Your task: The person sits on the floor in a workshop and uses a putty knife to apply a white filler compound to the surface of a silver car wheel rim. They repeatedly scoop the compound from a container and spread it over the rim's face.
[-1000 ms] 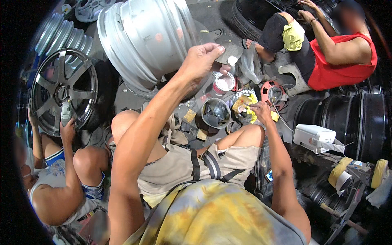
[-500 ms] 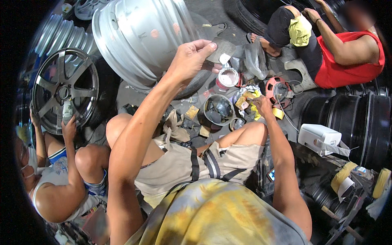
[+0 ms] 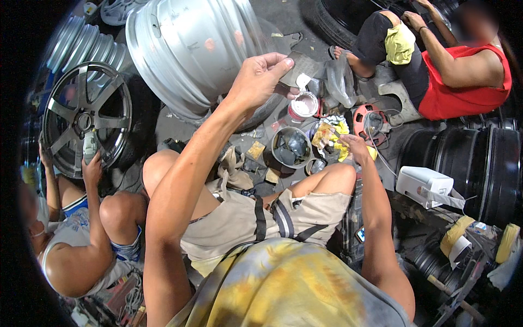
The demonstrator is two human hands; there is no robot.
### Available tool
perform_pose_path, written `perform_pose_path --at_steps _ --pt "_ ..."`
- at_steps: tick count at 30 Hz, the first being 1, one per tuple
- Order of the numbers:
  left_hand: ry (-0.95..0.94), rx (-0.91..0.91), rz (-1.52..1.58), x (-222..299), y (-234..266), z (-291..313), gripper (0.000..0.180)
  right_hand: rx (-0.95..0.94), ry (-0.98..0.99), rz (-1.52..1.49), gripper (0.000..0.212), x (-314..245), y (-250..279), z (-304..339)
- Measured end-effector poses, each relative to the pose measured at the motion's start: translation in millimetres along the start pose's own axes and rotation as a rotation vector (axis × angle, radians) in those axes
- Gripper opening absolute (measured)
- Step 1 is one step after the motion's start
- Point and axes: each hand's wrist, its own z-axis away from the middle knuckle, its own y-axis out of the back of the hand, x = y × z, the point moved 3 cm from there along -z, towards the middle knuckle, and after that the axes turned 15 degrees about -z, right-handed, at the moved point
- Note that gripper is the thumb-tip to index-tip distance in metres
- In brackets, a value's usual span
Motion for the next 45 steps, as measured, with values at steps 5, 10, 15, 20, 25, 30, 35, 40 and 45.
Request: perform_pose_path --at_steps 5,10,15,20,25,30,35,40,45 --pt "-0.083 0.023 -0.126 -8.0 0.9 -7.7 0.025 -0.070 -0.006 -0.326 0.034 -33.4 -9.7 45.3" --pt "-0.200 0.083 -0.287 -12.2 -4.9 -8.8 0.026 0.026 0.507 -0.100 0.031 -140.4 -70.4 151.8" --pt "-0.313 0.174 -0.520 23.0 -11.0 17.8 0.026 0.117 1.159 0.311 0.025 -237.1 -142.8 243.9" --pt "-0.462 0.223 -0.571 34.9 -13.6 29.3 0.020 0.193 1.307 0.449 0.027 -259.0 -173.6 253.5" --pt "-0.553 0.260 -0.596 39.4 -8.3 35.3 0.015 0.151 1.295 0.524 0.024 -260.7 -181.2 257.3" --pt "-0.621 0.245 -0.546 42.5 -11.1 37.8 0.014 0.179 1.267 0.480 0.022 -273.4 -186.8 263.3" --pt "-0.592 0.259 -0.529 43.0 -5.4 36.8 0.015 0.162 1.233 0.503 0.022 -276.3 -180.6 268.1" --pt "-0.569 0.275 -0.469 45.6 -7.0 40.3 0.017 0.138 1.229 0.477 0.022 -283.0 -190.3 270.8" --pt "-0.594 0.309 -0.472 52.2 -2.7 44.3 0.017 0.194 1.170 0.438 0.022 -287.1 -176.7 274.5"
